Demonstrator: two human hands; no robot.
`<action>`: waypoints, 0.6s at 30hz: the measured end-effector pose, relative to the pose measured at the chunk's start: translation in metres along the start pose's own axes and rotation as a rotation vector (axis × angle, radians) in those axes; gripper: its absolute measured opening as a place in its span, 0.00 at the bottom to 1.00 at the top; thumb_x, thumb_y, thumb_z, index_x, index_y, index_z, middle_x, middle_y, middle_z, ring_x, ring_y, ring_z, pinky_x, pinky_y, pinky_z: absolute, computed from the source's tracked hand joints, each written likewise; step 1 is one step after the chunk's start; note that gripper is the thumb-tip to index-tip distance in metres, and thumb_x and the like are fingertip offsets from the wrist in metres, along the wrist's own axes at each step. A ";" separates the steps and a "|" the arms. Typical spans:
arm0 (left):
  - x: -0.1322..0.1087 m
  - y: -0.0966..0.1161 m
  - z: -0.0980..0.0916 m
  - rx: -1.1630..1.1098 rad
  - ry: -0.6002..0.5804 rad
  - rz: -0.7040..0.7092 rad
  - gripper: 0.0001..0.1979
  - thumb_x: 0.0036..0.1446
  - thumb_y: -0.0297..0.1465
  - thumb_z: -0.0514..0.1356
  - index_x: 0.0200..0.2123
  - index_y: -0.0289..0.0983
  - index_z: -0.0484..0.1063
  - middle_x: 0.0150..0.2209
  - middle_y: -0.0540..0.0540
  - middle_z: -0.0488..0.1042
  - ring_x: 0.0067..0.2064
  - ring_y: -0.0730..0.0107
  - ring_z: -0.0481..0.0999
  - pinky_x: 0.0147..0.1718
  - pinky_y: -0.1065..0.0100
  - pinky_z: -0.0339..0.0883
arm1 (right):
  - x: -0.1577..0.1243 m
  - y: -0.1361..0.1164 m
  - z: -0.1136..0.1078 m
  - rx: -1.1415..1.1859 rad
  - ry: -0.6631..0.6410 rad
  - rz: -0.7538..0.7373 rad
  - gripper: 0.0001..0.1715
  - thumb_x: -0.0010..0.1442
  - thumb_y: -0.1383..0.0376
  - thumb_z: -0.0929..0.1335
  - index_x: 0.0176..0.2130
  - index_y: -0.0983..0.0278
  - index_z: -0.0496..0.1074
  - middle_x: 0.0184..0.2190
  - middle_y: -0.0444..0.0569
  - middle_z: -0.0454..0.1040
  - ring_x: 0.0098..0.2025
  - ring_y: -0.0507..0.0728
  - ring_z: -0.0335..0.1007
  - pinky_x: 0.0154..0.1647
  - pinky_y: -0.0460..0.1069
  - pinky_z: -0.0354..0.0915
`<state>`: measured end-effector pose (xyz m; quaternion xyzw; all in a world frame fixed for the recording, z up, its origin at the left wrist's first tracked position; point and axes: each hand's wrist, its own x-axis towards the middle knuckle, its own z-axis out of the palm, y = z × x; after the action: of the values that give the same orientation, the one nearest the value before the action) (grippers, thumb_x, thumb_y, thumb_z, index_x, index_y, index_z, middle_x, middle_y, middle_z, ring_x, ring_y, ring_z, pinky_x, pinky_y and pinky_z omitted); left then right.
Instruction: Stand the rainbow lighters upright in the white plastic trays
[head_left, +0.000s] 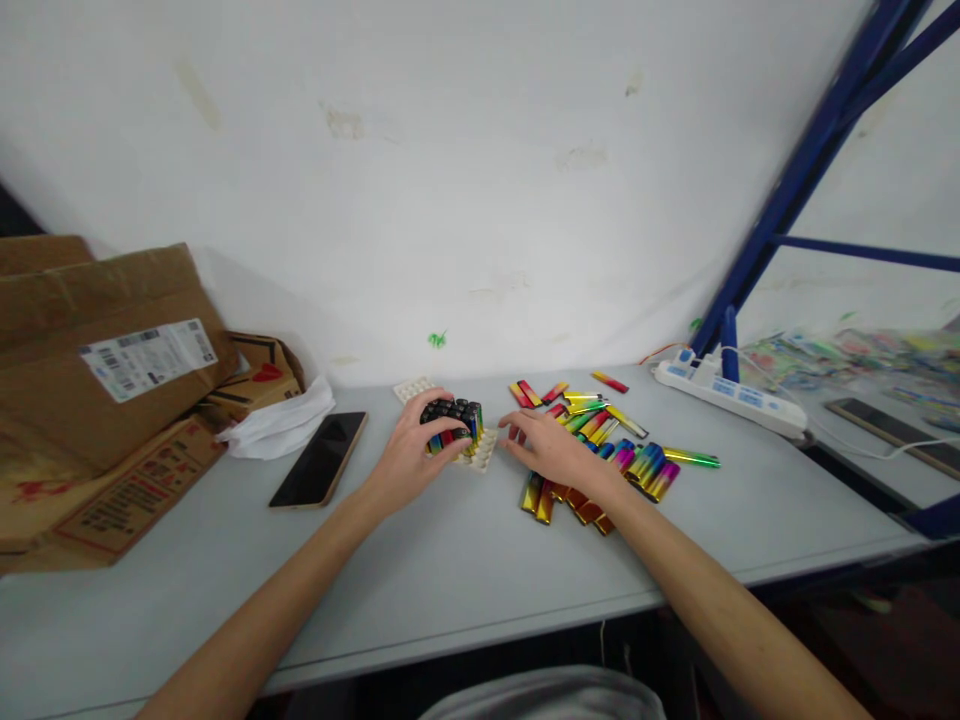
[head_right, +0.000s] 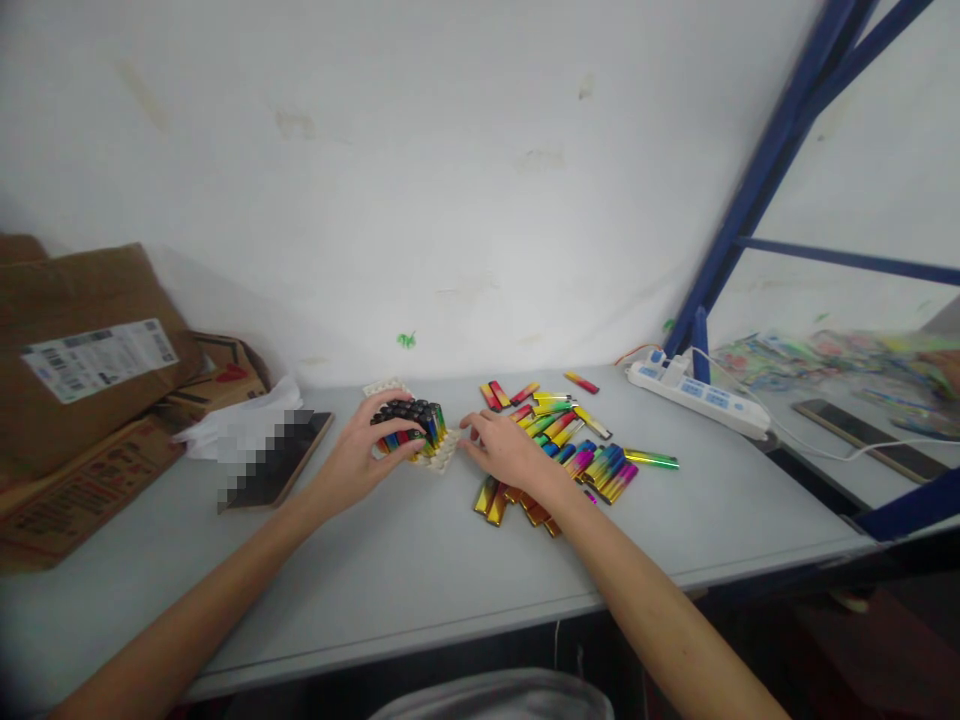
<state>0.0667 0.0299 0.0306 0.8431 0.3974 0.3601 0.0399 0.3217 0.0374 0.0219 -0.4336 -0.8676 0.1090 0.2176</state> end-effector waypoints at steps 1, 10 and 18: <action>0.000 0.000 0.000 0.004 0.000 -0.004 0.09 0.65 0.37 0.63 0.42 0.40 0.81 0.60 0.39 0.68 0.64 0.49 0.67 0.66 0.45 0.61 | 0.000 0.001 -0.002 0.001 0.004 0.002 0.14 0.71 0.64 0.67 0.54 0.67 0.72 0.44 0.55 0.79 0.45 0.59 0.75 0.52 0.54 0.67; -0.004 -0.003 0.010 0.129 -0.003 0.077 0.14 0.67 0.30 0.59 0.53 0.42 0.78 0.62 0.37 0.65 0.64 0.48 0.66 0.64 0.43 0.61 | 0.002 0.024 -0.015 -0.045 0.118 0.028 0.11 0.71 0.65 0.66 0.51 0.67 0.73 0.44 0.55 0.78 0.44 0.59 0.75 0.51 0.54 0.66; -0.004 -0.006 0.001 0.246 -0.051 0.139 0.30 0.62 0.34 0.65 0.67 0.45 0.65 0.64 0.35 0.62 0.66 0.45 0.64 0.66 0.42 0.58 | -0.008 0.039 -0.037 -0.022 -0.016 0.037 0.09 0.68 0.64 0.69 0.47 0.66 0.76 0.42 0.54 0.79 0.42 0.59 0.74 0.47 0.53 0.68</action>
<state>0.0616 0.0311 0.0253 0.8759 0.3780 0.2892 -0.0789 0.3708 0.0541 0.0373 -0.4509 -0.8624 0.1069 0.2038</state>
